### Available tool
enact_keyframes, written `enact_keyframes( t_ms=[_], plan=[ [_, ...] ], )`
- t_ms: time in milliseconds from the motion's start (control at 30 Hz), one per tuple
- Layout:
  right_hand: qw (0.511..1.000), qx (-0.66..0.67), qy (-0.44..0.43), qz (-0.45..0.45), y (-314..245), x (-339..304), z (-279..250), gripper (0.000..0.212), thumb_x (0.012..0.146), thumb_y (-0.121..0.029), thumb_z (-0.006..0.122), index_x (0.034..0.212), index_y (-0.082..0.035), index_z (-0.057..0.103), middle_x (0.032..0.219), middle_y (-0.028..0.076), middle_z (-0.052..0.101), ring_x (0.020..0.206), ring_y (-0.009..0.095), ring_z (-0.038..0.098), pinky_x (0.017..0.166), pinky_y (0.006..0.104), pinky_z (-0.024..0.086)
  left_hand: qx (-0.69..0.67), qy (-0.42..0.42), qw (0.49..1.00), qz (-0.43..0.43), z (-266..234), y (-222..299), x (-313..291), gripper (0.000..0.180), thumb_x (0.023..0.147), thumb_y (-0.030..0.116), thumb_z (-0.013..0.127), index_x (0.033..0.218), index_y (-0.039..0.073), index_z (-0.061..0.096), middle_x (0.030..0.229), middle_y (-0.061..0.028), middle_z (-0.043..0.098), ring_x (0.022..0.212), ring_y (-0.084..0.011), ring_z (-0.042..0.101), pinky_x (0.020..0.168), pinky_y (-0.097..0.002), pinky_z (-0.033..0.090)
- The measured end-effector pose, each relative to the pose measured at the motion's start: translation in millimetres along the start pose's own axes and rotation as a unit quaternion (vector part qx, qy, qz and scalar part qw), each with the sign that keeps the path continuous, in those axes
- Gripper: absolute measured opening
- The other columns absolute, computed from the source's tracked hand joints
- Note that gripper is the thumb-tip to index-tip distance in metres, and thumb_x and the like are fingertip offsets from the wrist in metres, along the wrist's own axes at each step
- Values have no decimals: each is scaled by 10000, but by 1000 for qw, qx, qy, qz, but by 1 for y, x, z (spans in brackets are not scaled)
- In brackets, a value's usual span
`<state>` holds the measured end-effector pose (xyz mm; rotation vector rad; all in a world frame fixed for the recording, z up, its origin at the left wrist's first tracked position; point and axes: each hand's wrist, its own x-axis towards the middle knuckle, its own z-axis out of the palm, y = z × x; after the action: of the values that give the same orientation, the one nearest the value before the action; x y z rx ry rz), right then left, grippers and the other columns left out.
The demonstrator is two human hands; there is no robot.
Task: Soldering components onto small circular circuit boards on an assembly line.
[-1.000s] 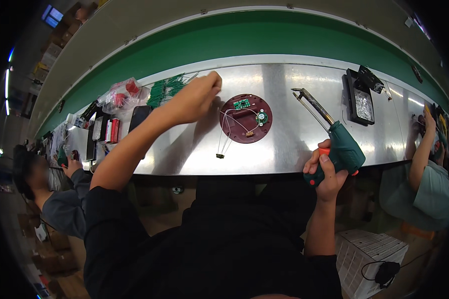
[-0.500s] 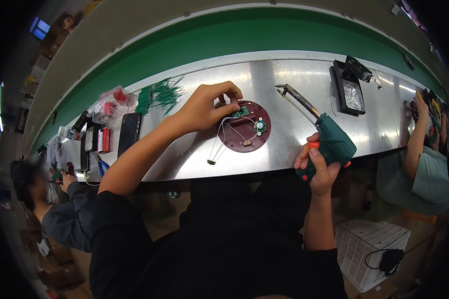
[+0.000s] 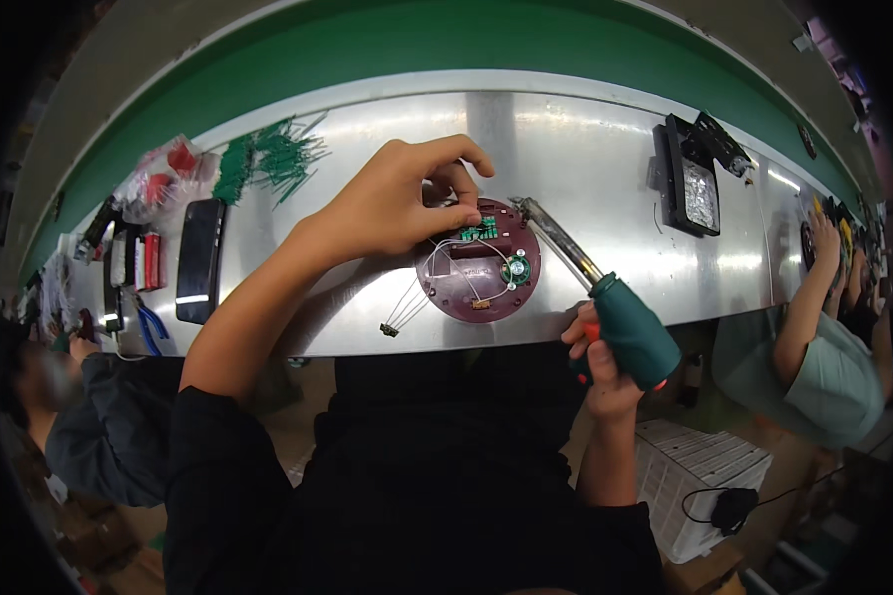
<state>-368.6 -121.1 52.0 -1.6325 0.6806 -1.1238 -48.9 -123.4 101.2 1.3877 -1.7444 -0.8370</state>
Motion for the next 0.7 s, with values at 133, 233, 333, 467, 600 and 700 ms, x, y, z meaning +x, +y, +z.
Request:
enact_keyframes(
  t_ms=[133,233,333,467,600,700],
  plan=[
    [998,-44,-48,15,7,0,-2,402,997,-265,660,1186,89,650,975,164,713,731,155,645,695,288,520,-51,14,998,-16,2,-1,-3,363,840,45,764,1185,30,653,812,-47,746,820,-161,708,868,-312,541],
    [996,-67,-44,43,7,-4,-3,427,990,-290,661,1176,94,650,985,175,716,727,158,642,705,293,520,-57,29,998,-7,4,-5,-6,353,839,40,753,1179,29,659,808,-47,741,806,-157,697,854,-303,538],
    [996,-53,-39,53,9,-9,-5,466,981,-336,663,1159,95,651,1013,188,713,716,165,639,677,292,519,-54,37,998,-4,6,-6,-7,355,836,44,755,1178,26,664,807,-45,738,803,-154,693,850,-298,538],
    [996,-40,-33,70,5,-10,-7,505,974,-371,663,1147,102,647,1052,206,704,708,171,638,639,283,510,-41,51,998,-27,10,2,-7,339,823,27,777,1138,-10,657,817,-95,748,846,-254,721,898,-381,574],
    [995,-37,-30,89,-1,-7,-10,506,970,-374,670,1120,108,643,1071,220,691,695,173,634,610,271,500,-41,50,997,-40,10,6,-7,338,816,18,781,1131,-12,665,834,-100,757,867,-263,732,906,-384,577],
    [993,-18,-26,110,-5,-5,-10,514,968,-378,675,1116,113,639,1061,220,688,684,172,628,603,272,496,-49,65,995,-53,11,5,-9,335,811,10,784,1125,-13,668,832,-103,759,882,-267,735,913,-384,577]
  ],
)
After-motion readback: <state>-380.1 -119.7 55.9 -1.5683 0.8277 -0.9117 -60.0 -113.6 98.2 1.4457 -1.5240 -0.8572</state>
